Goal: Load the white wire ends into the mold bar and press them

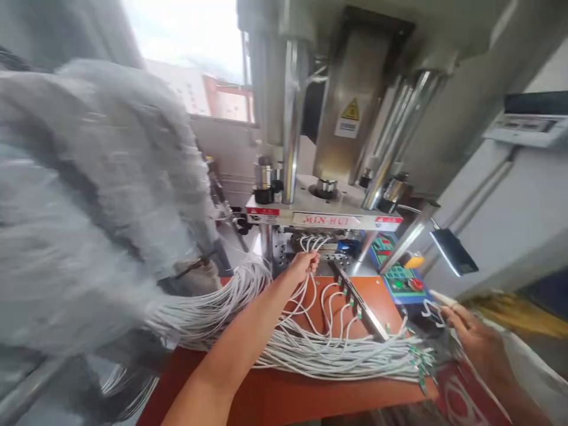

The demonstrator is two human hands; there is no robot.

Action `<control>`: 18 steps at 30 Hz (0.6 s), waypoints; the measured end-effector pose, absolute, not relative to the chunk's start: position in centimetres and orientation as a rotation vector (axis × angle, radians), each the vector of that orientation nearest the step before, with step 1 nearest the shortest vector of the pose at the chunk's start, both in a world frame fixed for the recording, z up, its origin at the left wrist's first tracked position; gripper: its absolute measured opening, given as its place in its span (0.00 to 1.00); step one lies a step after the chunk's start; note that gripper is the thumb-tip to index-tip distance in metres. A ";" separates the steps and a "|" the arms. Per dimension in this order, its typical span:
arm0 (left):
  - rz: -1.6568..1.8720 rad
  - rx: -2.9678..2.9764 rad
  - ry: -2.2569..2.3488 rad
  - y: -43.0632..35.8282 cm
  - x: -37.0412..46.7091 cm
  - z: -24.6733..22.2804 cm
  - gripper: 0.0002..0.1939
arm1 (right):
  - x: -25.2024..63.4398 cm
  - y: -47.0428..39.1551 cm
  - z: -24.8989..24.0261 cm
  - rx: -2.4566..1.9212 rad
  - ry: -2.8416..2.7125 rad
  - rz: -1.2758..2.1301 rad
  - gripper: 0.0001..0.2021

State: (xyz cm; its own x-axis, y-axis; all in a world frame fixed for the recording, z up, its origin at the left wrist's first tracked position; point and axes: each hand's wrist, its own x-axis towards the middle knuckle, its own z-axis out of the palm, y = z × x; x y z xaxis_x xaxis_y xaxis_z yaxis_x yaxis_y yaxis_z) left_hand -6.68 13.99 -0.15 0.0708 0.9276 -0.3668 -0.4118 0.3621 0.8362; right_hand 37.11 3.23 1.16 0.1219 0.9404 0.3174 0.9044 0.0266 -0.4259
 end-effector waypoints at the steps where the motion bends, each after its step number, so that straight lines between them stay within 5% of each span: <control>1: 1.104 0.616 1.046 14.4 -6.7 -0.2 0.12 | 40.1 2.1 0.8 -2.046 -1.677 0.019 0.21; 7: 1.138 0.562 1.100 16.3 -6.7 -0.9 0.10 | 46.2 0.8 0.2 -2.389 -1.476 -0.142 0.24; 13: 1.166 0.492 1.092 14.5 -5.9 -0.1 0.09 | 28.8 6.1 0.4 -1.467 -2.218 0.363 0.21; 18: 1.203 0.444 1.085 14.1 -6.1 0.0 0.12 | 14.7 15.8 0.4 -1.130 -2.440 -0.144 0.19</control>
State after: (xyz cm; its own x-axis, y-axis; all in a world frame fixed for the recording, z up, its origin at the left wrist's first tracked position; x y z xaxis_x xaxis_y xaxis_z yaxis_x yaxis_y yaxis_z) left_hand -6.12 14.12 0.00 -0.0314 0.9010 -0.4326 -0.5225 0.3542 0.7756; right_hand 14.73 15.76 0.44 -0.5662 0.6996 0.4359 0.7459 0.6599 -0.0902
